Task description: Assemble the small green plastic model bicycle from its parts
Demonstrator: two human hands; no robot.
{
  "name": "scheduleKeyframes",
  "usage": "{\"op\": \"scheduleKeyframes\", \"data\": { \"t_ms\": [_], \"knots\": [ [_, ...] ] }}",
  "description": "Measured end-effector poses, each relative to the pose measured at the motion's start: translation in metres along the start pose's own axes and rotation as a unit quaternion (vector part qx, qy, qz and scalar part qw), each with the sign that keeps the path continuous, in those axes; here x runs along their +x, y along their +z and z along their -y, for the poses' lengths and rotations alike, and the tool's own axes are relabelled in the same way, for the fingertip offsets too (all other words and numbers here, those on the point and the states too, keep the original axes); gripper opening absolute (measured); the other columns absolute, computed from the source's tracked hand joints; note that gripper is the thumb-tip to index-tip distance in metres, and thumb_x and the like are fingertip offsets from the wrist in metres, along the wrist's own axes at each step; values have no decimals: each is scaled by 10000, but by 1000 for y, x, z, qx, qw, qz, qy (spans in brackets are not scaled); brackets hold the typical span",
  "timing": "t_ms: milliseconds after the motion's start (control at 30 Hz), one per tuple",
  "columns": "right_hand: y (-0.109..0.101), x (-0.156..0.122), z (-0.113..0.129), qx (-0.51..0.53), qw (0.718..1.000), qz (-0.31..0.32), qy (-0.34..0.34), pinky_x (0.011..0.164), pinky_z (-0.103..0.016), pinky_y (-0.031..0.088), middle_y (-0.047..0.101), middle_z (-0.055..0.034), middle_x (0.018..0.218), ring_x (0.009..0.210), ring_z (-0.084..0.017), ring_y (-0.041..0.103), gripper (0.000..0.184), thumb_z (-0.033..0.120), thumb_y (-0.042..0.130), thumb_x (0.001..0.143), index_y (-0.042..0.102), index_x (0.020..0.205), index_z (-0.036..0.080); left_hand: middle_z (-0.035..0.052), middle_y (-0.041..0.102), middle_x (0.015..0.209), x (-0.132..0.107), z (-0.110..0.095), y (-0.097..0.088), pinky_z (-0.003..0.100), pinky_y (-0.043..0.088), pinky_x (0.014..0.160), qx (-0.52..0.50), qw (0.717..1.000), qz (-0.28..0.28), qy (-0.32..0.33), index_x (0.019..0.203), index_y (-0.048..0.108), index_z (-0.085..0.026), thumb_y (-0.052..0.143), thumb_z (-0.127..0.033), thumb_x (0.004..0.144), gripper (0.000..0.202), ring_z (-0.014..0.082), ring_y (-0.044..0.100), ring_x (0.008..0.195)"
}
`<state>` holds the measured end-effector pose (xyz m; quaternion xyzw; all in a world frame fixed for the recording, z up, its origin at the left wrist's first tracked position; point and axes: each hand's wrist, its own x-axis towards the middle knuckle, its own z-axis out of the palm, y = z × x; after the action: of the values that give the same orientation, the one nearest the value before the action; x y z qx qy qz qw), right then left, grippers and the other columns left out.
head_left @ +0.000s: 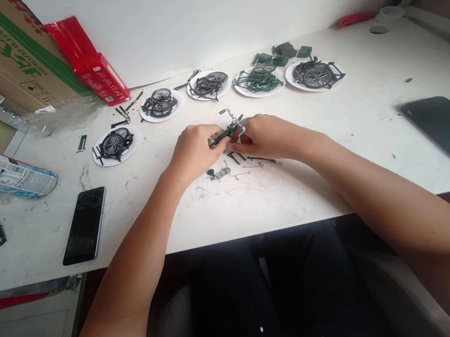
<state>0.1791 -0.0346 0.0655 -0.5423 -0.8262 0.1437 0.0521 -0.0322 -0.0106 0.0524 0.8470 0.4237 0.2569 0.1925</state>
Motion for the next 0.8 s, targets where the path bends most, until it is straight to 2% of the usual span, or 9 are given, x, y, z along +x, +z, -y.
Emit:
{"op": "scheduleKeyframes", "data": {
  "t_ms": [467, 800],
  "knots": [
    [-2, -1, 1, 1, 1000, 3, 3, 664, -346, 375, 654, -66, 677, 660, -217, 595, 446, 560, 544, 1056, 767, 1082, 175, 35, 617, 684, 0, 3, 0, 340, 357, 670, 7, 1000, 2, 14, 766, 704, -201, 683, -340, 940, 224, 183, 517, 679],
    [-3, -2, 3, -2, 1000, 9, 8, 674, -349, 373, 640, -59, 669, 662, -214, 587, 424, 536, 548, 1058, 771, 1072, 176, 38, 623, 694, 0, 3, 0, 343, 355, 671, 6, 1000, 3, 14, 778, 704, -201, 679, -349, 943, 224, 184, 514, 685]
  ]
}}
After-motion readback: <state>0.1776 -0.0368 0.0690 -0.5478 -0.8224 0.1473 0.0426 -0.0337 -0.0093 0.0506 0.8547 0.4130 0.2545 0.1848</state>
